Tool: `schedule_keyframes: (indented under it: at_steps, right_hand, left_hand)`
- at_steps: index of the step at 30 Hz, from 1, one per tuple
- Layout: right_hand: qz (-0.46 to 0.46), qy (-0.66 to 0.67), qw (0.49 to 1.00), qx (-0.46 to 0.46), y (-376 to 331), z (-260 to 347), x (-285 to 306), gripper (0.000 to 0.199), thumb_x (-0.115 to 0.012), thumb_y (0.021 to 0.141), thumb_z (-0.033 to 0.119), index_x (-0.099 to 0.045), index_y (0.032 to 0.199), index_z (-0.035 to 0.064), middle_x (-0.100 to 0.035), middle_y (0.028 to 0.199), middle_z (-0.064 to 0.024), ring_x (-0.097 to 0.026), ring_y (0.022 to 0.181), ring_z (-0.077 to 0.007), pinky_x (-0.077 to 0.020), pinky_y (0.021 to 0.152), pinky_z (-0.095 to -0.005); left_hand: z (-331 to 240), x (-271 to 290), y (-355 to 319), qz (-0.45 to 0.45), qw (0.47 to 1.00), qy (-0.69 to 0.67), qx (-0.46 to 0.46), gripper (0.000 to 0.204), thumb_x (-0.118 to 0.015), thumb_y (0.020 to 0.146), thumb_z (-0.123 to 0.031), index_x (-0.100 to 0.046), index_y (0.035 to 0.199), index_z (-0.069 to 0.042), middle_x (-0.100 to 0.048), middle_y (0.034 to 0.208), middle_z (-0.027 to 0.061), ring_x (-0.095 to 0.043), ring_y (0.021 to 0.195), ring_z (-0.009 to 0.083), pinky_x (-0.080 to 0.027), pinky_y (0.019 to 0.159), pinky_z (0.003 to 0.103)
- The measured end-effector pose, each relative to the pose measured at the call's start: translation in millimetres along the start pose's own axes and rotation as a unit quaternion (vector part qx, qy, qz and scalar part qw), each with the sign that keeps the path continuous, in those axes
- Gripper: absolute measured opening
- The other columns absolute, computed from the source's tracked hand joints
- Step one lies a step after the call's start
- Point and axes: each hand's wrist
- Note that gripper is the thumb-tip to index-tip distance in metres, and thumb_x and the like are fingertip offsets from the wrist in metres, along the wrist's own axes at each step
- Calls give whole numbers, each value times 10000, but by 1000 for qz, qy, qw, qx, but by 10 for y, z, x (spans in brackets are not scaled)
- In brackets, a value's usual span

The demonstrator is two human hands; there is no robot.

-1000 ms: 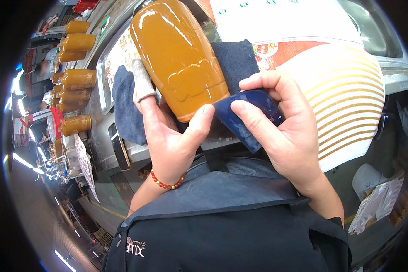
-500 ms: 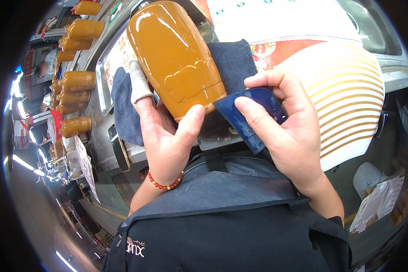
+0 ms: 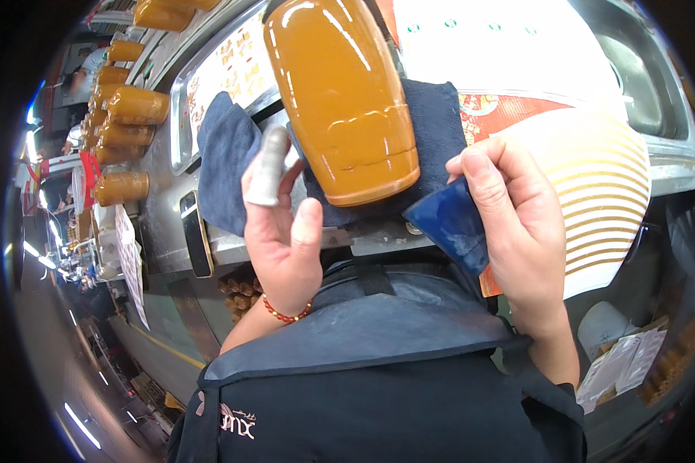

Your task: The person wipes a brown bottle with a blue cloth, then applies a small red sticker and a larger white label to the bottle's surface. The person smooths the labels with fingers and continues wiping the bottle. The person handles multiple similar bottles on a stainless steel counter.

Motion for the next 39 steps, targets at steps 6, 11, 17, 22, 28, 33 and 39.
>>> schedule_keyframes:
  at_steps: [6, 11, 17, 22, 28, 33, 39]
  right_hand:
    - [16, -134, 985, 111, -71, 87, -360, 386, -724, 897, -20, -545, 1239, 7, -612, 1106, -65, -588, 1017, -98, -475, 896, -233]
    - [-91, -165, 980, 58, 8, 63, -188, 291, -719, 902, -31, -577, 1155, 1, -644, 1018, -51, -612, 924, -80, -512, 811, -214]
    - [-44, -170, 968, 181, -120, 53, -304, 287, -703, 907, -64, -572, 1157, -13, -619, 1036, -50, -610, 915, -100, -512, 794, -216]
    - [-118, -124, 985, 7, 58, 0, -37, 284, -720, 893, -69, -576, 1131, -6, -617, 1045, -49, -608, 923, -96, -511, 814, -224]
    - [-57, -183, 978, 77, -5, -39, -122, 236, -712, 923, -22, -586, 1122, -1, -626, 1007, -43, -595, 909, -78, -492, 816, -225]
    - [-76, -132, 984, 94, -19, 114, -107, 147, -648, 969, -28, -604, 1105, 10, -625, 980, -23, -567, 914, -51, -474, 825, -203]
    - [10, -86, 995, -43, 67, 2, -41, 177, -619, 1023, 79, -567, 1173, 0, -624, 883, -25, -574, 832, -64, -446, 774, -189]
  left_hand:
    - [-71, 15, -70, 9, 997, 61, -43, 615, -731, 877, -124, -510, 1415, 76, -500, 1426, 219, -482, 1312, 342, -384, 1107, 408]
    - [28, 2, -44, -2, 997, 73, -30, 640, -749, 882, -186, -511, 1419, 68, -483, 1442, 231, -450, 1329, 363, -342, 1129, 446]
    - [71, -109, -39, 3, 998, -12, 54, 710, -708, 948, -255, -393, 1500, 64, -443, 1468, 237, -376, 1375, 364, -272, 1168, 456]
    - [36, -134, -19, 19, 997, -17, 73, 716, -690, 968, -266, -363, 1517, 57, -400, 1503, 237, -332, 1402, 361, -241, 1181, 458]
    - [66, -138, -44, 22, 998, 2, 64, 752, -716, 945, -279, -359, 1522, 48, -383, 1516, 240, -313, 1414, 372, -219, 1188, 464]
    - [18, -107, -27, 31, 998, 19, 53, 785, -747, 915, -289, -371, 1520, 41, -380, 1529, 250, -271, 1452, 389, -206, 1197, 466]
    - [29, -145, -42, 13, 997, -36, 68, 773, -729, 935, -313, -370, 1525, 34, -374, 1565, 203, -223, 1490, 397, -197, 1213, 482]
Point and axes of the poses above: each hand's wrist, its own y-axis towards the middle knuckle, its own x-axis out of the back of the hand, z = x × y
